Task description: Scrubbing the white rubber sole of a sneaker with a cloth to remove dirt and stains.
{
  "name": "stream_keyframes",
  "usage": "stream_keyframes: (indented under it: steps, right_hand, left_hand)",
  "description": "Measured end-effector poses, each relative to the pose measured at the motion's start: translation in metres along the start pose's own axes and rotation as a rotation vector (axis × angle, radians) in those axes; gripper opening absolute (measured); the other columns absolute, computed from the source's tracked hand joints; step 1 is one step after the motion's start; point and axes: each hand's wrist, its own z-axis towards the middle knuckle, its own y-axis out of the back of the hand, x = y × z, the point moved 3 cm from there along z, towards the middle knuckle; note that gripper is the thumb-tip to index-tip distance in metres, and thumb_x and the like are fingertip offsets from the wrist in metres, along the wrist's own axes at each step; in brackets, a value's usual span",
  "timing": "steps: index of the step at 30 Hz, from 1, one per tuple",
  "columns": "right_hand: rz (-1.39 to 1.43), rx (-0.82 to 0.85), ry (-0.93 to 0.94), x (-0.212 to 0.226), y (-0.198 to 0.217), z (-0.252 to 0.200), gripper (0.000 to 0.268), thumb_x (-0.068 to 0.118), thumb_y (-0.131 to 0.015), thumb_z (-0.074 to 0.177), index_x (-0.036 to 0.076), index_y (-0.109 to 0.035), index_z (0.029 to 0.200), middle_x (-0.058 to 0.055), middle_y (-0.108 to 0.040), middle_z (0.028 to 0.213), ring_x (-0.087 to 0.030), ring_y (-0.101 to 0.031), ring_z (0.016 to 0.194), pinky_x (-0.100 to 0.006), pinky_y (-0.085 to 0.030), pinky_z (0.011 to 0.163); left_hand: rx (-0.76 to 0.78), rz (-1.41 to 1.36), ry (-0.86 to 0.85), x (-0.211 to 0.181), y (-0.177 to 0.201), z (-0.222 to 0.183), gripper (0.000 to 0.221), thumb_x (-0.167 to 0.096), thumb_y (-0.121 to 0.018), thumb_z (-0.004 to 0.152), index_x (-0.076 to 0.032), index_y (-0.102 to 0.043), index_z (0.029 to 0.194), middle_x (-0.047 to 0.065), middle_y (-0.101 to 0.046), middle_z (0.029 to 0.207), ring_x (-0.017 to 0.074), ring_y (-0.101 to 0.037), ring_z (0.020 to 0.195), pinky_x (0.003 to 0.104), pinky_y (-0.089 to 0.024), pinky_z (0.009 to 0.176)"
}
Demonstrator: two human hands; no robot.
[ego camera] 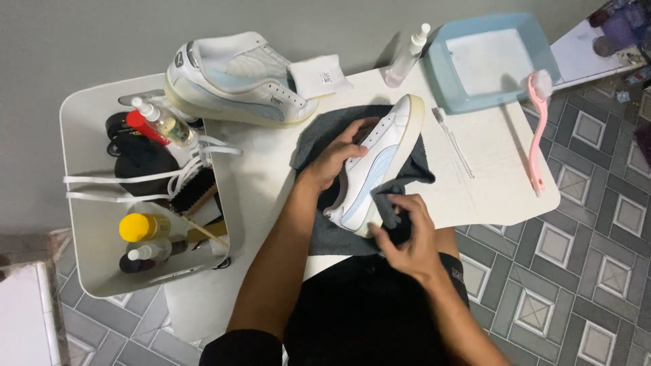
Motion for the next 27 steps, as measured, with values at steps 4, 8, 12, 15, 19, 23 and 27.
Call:
stream_keyframes:
  steps: [4,8,12,15,19,23,27]
  right_hand:
    - [-0.066,0.019,-0.089,-0.007,-0.017,-0.023,0.092,0.024,-0.097,0.064,-0.006,-0.042,0.131,-0.027,-0.053,0.12,-0.047,-0.056,0.116,-0.057,-0.043,0.101]
    - [-0.122,0.001,-0.114,-0.006,-0.02,-0.024,0.089,0.019,-0.095,0.067,-0.006,-0.041,0.134,-0.025,-0.052,0.124,-0.047,-0.054,0.121,-0.06,-0.043,0.105]
    - [-0.093,-0.001,-0.139,-0.005,-0.011,-0.028,0.082,0.008,-0.09,0.07,-0.006,-0.041,0.134,-0.025,-0.054,0.124,-0.048,-0.055,0.124,-0.064,-0.044,0.105]
    - [-0.094,-0.01,-0.091,-0.026,0.001,-0.037,0.083,0.006,-0.086,0.07,-0.004,-0.038,0.137,-0.02,-0.051,0.124,-0.042,-0.055,0.123,-0.057,-0.045,0.107]
    - [-0.075,-0.006,-0.057,-0.043,0.014,-0.046,0.081,-0.001,-0.079,0.067,-0.003,-0.042,0.138,-0.019,-0.051,0.127,-0.041,-0.055,0.123,-0.055,-0.047,0.106]
    - [-0.05,-0.032,-0.004,-0.036,0.035,-0.033,0.076,-0.005,-0.074,0.068,-0.005,-0.044,0.138,-0.02,-0.054,0.122,-0.042,-0.057,0.119,-0.055,-0.047,0.103]
    - [0.057,-0.219,-0.192,-0.018,0.067,-0.009,0.082,-0.012,-0.073,0.073,-0.008,-0.041,0.149,-0.032,-0.058,0.121,-0.046,-0.062,0.111,-0.053,-0.053,0.092]
  left_hand:
    - [0.015,-0.041,0.001,0.01,0.005,0.004,0.075,-0.032,-0.069,0.085,-0.012,-0.043,0.153,0.017,-0.053,0.142,0.0285,-0.049,0.132,0.042,-0.038,0.112]
    - [0.021,-0.114,-0.038,0.014,0.006,0.006,0.08,-0.028,-0.068,0.084,-0.01,-0.039,0.156,0.018,-0.049,0.147,0.0282,-0.046,0.136,0.042,-0.037,0.114]
    - [-0.006,-0.312,-0.128,-0.006,-0.007,0.002,0.084,-0.036,-0.068,0.088,-0.009,-0.033,0.16,0.013,-0.048,0.153,0.0221,-0.049,0.137,0.038,-0.04,0.115]
    - [-0.008,-0.303,-0.242,-0.048,-0.042,-0.012,0.089,-0.061,-0.059,0.092,-0.006,-0.037,0.159,0.008,-0.047,0.156,0.0189,-0.043,0.142,0.035,-0.033,0.121]
    - [-0.089,-0.163,-0.264,-0.014,0.004,0.004,0.075,-0.054,-0.048,0.103,0.002,-0.041,0.152,0.021,-0.05,0.15,0.0298,-0.048,0.136,0.042,-0.04,0.114]
    - [-0.077,-0.146,-0.218,-0.019,-0.004,0.003,0.073,-0.051,-0.065,0.091,-0.002,-0.046,0.143,0.015,-0.057,0.138,0.0277,-0.055,0.127,0.041,-0.05,0.101]
    - [-0.112,-0.232,-0.312,-0.025,-0.017,-0.013,0.078,-0.058,-0.062,0.093,-0.002,-0.041,0.145,0.025,-0.043,0.153,0.0424,-0.048,0.137,0.057,-0.048,0.108]
